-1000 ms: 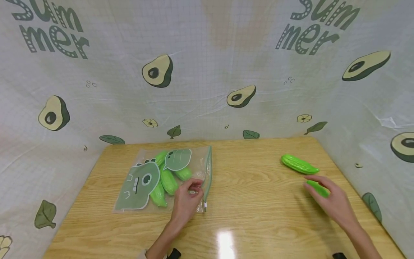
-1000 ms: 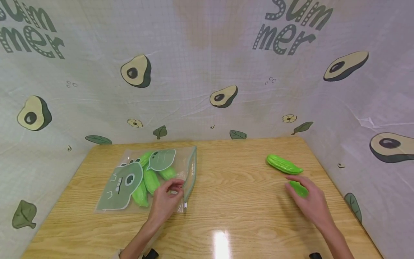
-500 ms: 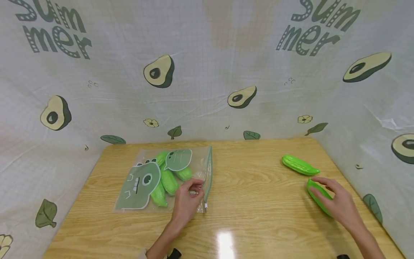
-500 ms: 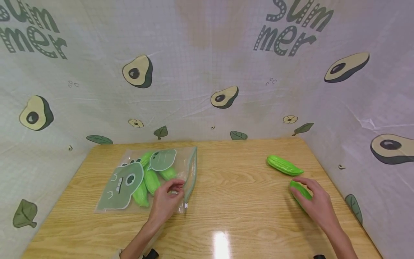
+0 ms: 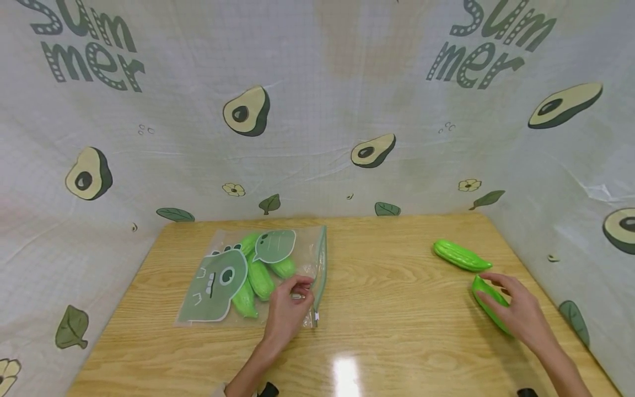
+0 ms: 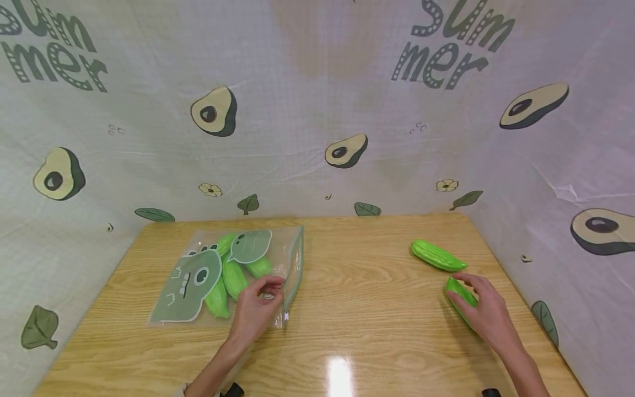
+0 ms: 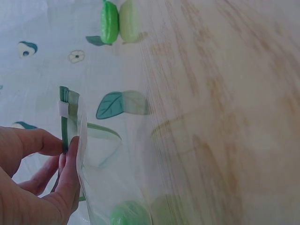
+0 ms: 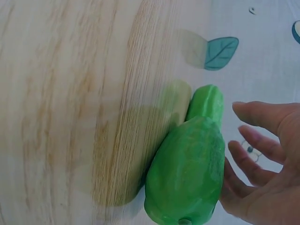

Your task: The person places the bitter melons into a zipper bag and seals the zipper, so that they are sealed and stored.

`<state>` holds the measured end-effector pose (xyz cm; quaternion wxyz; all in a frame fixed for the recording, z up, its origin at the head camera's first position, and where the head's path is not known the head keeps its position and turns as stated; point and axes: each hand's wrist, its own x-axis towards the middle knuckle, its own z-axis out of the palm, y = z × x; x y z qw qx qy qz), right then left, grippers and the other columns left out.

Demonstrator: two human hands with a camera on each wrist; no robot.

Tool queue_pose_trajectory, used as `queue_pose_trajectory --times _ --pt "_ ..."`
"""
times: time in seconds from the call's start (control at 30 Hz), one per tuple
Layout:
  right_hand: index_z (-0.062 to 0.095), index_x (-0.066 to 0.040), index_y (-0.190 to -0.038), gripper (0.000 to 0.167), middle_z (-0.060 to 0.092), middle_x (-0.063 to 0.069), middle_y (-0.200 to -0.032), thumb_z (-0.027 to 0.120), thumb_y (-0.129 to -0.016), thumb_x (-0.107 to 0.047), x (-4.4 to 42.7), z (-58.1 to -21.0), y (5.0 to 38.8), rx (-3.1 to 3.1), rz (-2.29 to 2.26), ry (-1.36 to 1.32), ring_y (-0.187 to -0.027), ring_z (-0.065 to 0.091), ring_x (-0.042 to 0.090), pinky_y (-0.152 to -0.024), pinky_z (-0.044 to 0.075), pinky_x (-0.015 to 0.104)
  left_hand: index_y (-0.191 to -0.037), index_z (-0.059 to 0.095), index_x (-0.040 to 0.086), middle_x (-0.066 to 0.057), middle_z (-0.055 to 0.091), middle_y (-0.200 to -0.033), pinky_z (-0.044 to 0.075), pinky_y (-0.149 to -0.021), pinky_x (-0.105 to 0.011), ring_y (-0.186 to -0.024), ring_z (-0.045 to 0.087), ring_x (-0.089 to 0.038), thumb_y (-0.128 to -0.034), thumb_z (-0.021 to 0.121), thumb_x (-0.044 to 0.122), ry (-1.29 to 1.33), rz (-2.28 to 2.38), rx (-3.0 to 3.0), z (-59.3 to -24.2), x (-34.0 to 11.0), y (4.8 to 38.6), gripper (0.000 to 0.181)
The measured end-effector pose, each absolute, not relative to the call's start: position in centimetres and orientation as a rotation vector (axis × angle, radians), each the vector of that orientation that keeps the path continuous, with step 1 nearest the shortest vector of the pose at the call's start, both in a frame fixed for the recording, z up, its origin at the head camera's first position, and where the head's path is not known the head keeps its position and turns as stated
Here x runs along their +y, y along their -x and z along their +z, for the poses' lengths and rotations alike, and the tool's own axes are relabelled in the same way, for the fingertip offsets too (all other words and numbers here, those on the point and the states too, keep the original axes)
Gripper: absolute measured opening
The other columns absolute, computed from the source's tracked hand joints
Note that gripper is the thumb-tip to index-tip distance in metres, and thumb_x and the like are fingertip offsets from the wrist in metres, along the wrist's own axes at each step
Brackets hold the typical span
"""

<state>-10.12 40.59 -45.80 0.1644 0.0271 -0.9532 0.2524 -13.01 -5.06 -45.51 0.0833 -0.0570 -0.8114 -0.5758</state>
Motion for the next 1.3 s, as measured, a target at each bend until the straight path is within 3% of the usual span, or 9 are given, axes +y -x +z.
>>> queue_pose_trajectory --times 0.17,0.3,0.4,0.5,0.63,0.73,0.8,0.87,1.3 --pt "0.062 0.007 -0.125 0.045 0.063 0.029 -0.118 0.081 -0.086 -0.007 40.6 -46.0 10.4 -2.733 0.717 -0.086 -0.102 0.059 0.047 -0.077 0.054 0.047 -0.104 0.074 0.0 -0.011 0.072 -0.095 0.06 -0.07 -0.023 -0.084 0.069 -0.02 -0.0844 0.065 -0.007 0.177 -1.716 -2.424 -45.6 -5.1 13.0 0.023" --pt "0.063 0.008 -0.122 0.047 0.064 0.03 -0.115 0.084 -0.082 -0.004 40.5 -46.1 10.6 -2.726 0.726 -0.096 -0.1 0.062 0.049 -0.074 0.054 0.025 -0.104 0.074 0.0 -0.011 0.072 -0.095 0.06 -0.07 -0.023 -0.084 0.069 -0.019 -0.0841 0.065 -0.007 0.172 -1.724 -2.422 -45.7 -5.1 13.0 0.023" --pt "0.063 0.009 -0.121 0.049 0.064 0.03 -0.114 0.085 -0.079 -0.001 40.6 -46.1 10.7 -2.712 0.727 -0.115 -0.099 0.062 0.049 -0.072 0.041 0.006 -0.104 0.074 0.0 -0.011 0.072 -0.095 0.06 -0.07 -0.023 -0.084 0.069 -0.019 -0.0838 0.065 -0.008 0.168 -1.726 -2.42 -45.7 -5.1 13.1 0.023" --pt "0.062 0.009 -0.121 0.052 0.064 0.031 -0.114 0.087 -0.076 0.001 40.6 -46.2 10.7 -2.711 0.728 -0.129 -0.099 0.061 0.048 -0.072 0.037 0.001 -0.104 0.074 0.001 -0.01 0.072 -0.095 0.06 -0.07 -0.023 -0.084 0.069 -0.019 -0.0837 0.065 -0.008 0.167 -1.724 -2.42 -45.7 -5.1 13.1 0.023" --pt "0.062 0.011 -0.122 0.055 0.064 0.032 -0.113 0.087 -0.074 0.001 40.6 -46.3 10.7 -2.731 0.702 -0.131 -0.099 0.062 0.048 -0.073 0.047 0.012 -0.103 0.074 0.001 -0.01 0.072 -0.095 0.06 -0.07 -0.023 -0.084 0.069 -0.019 -0.0838 0.065 -0.008 0.165 -1.723 -2.424 -45.7 -5.0 13.1 0.023" --pt "0.06 0.012 -0.125 0.057 0.062 0.034 -0.115 0.086 -0.077 -0.001 40.7 -46.3 10.9 -2.779 0.691 -0.111 -0.101 0.061 0.05 -0.079 0.056 0.039 -0.104 0.074 0.001 -0.009 0.072 -0.095 0.06 -0.07 -0.023 -0.085 0.069 -0.019 -0.084 0.065 -0.008 0.16 -1.722 -2.427 -45.7 -5.0 13.1 0.023" --pt "0.058 0.012 -0.127 0.058 0.062 0.036 -0.116 0.086 -0.078 -0.003 40.8 -46.2 11.0 -2.811 0.689 -0.092 -0.102 0.06 0.052 -0.08 0.054 0.056 -0.104 0.074 0.001 -0.009 0.072 -0.095 0.059 -0.071 -0.023 -0.085 0.069 -0.019 -0.0842 0.065 -0.008 0.158 -1.721 -2.43 -45.8 -5.0 13.1 0.023" --pt "0.057 0.013 -0.129 0.059 0.061 0.037 -0.117 0.085 -0.08 -0.004 40.8 -46.2 11.0 -2.838 0.695 -0.07 -0.103 0.059 0.053 -0.08 0.052 0.064 -0.104 0.074 0.002 -0.008 0.072 -0.095 0.059 -0.07 -0.023 -0.085 0.069 -0.019 -0.0843 0.065 -0.008 0.156 -1.721 -2.431 -45.8 -5.0 13.1 0.023" --pt "0.056 0.016 -0.129 0.061 0.061 0.04 -0.12 0.082 -0.087 -0.02 40.8 -45.6 11.2 -2.939 0.635 0.002 -0.099 0.062 0.056 -0.078 0.051 0.065 -0.103 0.074 0.002 -0.008 0.072 -0.095 0.059 -0.071 -0.022 -0.085 0.069 -0.019 -0.0838 0.065 -0.008 0.155 -1.732 -2.422 -45.7 -5.0 13.1 0.024"
